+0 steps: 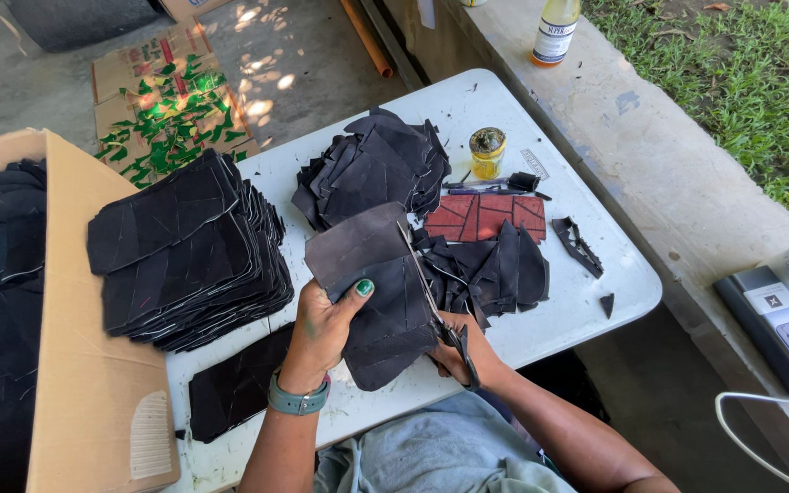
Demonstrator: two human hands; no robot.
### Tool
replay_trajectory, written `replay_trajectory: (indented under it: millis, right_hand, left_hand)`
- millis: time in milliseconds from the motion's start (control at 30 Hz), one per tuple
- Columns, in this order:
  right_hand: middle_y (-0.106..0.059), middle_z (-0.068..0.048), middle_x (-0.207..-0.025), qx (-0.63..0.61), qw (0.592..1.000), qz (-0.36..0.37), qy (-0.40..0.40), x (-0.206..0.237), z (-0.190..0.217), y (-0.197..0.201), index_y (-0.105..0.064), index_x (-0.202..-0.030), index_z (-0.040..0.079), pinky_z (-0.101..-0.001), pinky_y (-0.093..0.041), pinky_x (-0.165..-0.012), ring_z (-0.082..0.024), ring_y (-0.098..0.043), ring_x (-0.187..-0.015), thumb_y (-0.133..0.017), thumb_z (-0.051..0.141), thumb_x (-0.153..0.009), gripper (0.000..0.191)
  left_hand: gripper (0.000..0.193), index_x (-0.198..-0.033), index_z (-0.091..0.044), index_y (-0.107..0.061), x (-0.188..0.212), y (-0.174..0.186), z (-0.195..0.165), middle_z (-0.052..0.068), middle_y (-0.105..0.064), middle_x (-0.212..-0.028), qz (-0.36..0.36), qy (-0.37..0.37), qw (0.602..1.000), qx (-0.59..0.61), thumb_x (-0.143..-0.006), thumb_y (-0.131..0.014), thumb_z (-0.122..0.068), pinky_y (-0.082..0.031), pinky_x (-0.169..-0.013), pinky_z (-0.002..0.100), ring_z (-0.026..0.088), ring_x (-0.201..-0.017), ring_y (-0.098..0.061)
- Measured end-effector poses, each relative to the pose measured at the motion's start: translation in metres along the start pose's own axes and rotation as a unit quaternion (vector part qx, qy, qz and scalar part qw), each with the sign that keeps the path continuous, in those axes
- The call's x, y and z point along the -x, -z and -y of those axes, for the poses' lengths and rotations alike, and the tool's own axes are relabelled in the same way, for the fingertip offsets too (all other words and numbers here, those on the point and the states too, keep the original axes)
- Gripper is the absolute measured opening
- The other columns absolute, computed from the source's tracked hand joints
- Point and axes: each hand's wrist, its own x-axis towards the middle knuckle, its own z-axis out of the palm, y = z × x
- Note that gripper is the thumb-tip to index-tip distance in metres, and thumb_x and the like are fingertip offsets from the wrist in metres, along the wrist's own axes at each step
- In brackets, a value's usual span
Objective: The person cuts black material pieces using shears at an outdoor table. They repeatedly pick up a piece, trim its edges, and place the trimmed piece into a cardboard box. The person also handles a red patterned piece on the table.
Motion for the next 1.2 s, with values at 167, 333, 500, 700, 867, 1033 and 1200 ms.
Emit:
replay_trajectory:
  millis: [167,333,500,700,867,1033,1200]
  right_hand:
    - [-0.058,0.0,-0.074,-0.044,0.996,0.007,0.081,-0.004,-0.005,0.004,-0.068,-0.105,-0.001,-0.0241,-0.036,-0.054,-0.005,-0.046,-0.062,-0.062,0.022,-0.1,0.025]
    - [-0.071,-0.002,-0.112,0.024,0.98,-0.007,0.199,0.0,0.022,0.012,-0.056,-0.131,0.0,-0.0254,-0.051,-0.087,-0.008,-0.066,-0.101,-0.055,0.025,-0.1,0.04]
    - [-0.074,-0.003,-0.097,0.015,0.995,-0.032,0.09,-0.003,0.021,0.004,-0.067,-0.119,0.001,-0.0262,-0.053,-0.076,-0.007,-0.063,-0.085,-0.058,0.022,-0.097,0.031]
    - [-0.068,0.0,-0.083,0.019,0.988,-0.044,0.145,-0.018,-0.016,0.007,-0.069,-0.103,0.0,-0.027,-0.05,-0.066,-0.006,-0.056,-0.078,-0.053,0.015,-0.102,0.022]
    - [-0.065,-0.006,-0.083,-0.233,0.962,0.043,0.134,-0.019,-0.012,0.016,-0.062,-0.104,-0.003,-0.031,-0.049,-0.063,-0.015,-0.061,-0.072,-0.065,0.013,-0.102,0.016]
    - [-0.07,-0.009,-0.104,-0.434,0.898,0.045,0.055,-0.01,0.01,0.014,-0.059,-0.119,0.002,-0.0367,-0.058,-0.082,-0.02,-0.071,-0.093,-0.075,0.012,-0.082,0.041]
    - [-0.071,-0.014,-0.105,-0.299,0.945,0.02,0.133,-0.016,0.003,0.024,-0.059,-0.122,-0.004,-0.0377,-0.058,-0.082,-0.022,-0.07,-0.093,-0.074,0.005,-0.086,0.04]
  left_hand:
    - [0.04,-0.126,0.003,-0.064,0.001,-0.002,0.003,0.009,-0.072,-0.118,0.005,0.009,1.0,0.013,-0.093,-0.073,-0.019,-0.055,-0.097,0.03,0.016,-0.107,-0.068]
    - [0.036,-0.122,0.003,-0.067,0.013,-0.014,0.013,0.009,-0.074,-0.116,0.032,0.044,0.998,-0.008,-0.093,-0.073,-0.018,-0.054,-0.094,0.03,0.015,-0.105,-0.068]
    - [0.036,-0.122,0.003,-0.067,0.012,-0.014,0.018,0.009,-0.074,-0.115,0.035,0.054,0.998,0.014,-0.093,-0.073,-0.017,-0.054,-0.093,0.03,0.016,-0.105,-0.068]
    - [0.039,-0.127,0.002,-0.063,0.012,-0.014,0.02,0.009,-0.07,-0.122,0.016,0.04,0.997,0.067,-0.092,-0.073,-0.014,-0.052,-0.1,0.031,0.016,-0.112,-0.066]
    - [0.038,-0.129,0.004,-0.061,0.008,-0.014,0.028,0.01,-0.067,-0.125,-0.09,-0.016,0.987,0.129,-0.095,-0.072,-0.007,-0.05,-0.1,0.033,0.018,-0.112,-0.063]
    - [0.035,-0.131,0.004,-0.06,0.008,-0.04,0.036,0.01,-0.066,-0.13,-0.207,-0.106,0.966,0.116,-0.099,-0.066,-0.01,-0.049,-0.105,0.032,0.017,-0.117,-0.063]
    - [0.034,-0.127,0.004,-0.062,0.024,-0.02,0.017,0.01,-0.069,-0.12,-0.186,-0.064,0.977,0.083,-0.095,-0.067,-0.006,-0.051,-0.094,0.03,0.016,-0.107,-0.065]
